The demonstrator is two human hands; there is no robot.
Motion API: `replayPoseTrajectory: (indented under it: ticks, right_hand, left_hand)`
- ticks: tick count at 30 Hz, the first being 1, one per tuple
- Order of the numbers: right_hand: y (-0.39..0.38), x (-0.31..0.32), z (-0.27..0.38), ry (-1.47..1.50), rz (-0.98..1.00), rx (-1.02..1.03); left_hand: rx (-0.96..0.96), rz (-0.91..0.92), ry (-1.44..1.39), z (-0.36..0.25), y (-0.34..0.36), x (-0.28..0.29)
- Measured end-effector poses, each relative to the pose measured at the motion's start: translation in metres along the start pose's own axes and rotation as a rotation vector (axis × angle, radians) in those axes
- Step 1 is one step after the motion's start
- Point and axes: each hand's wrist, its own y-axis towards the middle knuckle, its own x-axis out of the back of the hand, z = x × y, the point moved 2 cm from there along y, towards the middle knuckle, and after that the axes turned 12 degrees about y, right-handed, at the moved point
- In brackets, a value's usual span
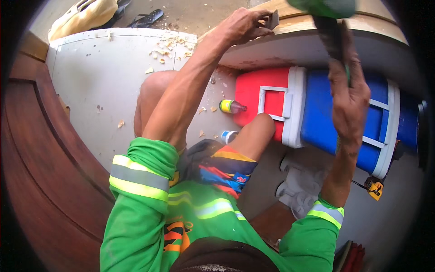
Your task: The person uses a hammer to strike a metal scraper against a wooden door frame. They then move the scraper along the wood by hand to remove material and feel the surface with their fingers.
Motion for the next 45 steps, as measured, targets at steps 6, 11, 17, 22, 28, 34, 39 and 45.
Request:
replayPoseTrajectory:
  ticks: [6,11,17,22,28,34,39,45]
  right_hand:
    - [0.006,-0.012,-0.029,-0.208,0.043,0.106]
    - [0.000,0.010,-0.014,-0.142,-0.025,0.050]
    - [0.003,-0.012,-0.058,-0.110,-0.070,0.165]
    - [0.001,0.010,-0.021,0.043,-0.084,-0.107]
    - [0.003,-0.008,-0.040,-0.028,-0.107,0.187]
    - [-0.009,-0.013,-0.038,0.015,-0.088,0.017]
    - [-0.026,-0.002,-0.017,0.235,-0.143,-0.157]
    - [-0.026,-0.001,-0.016,0.167,-0.218,-0.052]
  left_hand:
    - [-0.009,0.031,0.027,-0.004,0.005,-0.007]
    - [-0.018,0.029,0.104,-0.005,0.004,-0.003]
    - [-0.037,0.092,0.219,-0.003,0.004,-0.006]
    - [0.041,0.100,0.156,0.003,-0.001,-0.007]
    - [-0.004,-0.021,0.104,0.006,0.003,-0.010]
    - [0.033,0.132,0.099,-0.001,-0.008,-0.006]
    - [0.095,0.019,-0.248,-0.017,-0.002,0.012]
    - [0.055,0.054,-0.065,-0.016,-0.001,0.007]
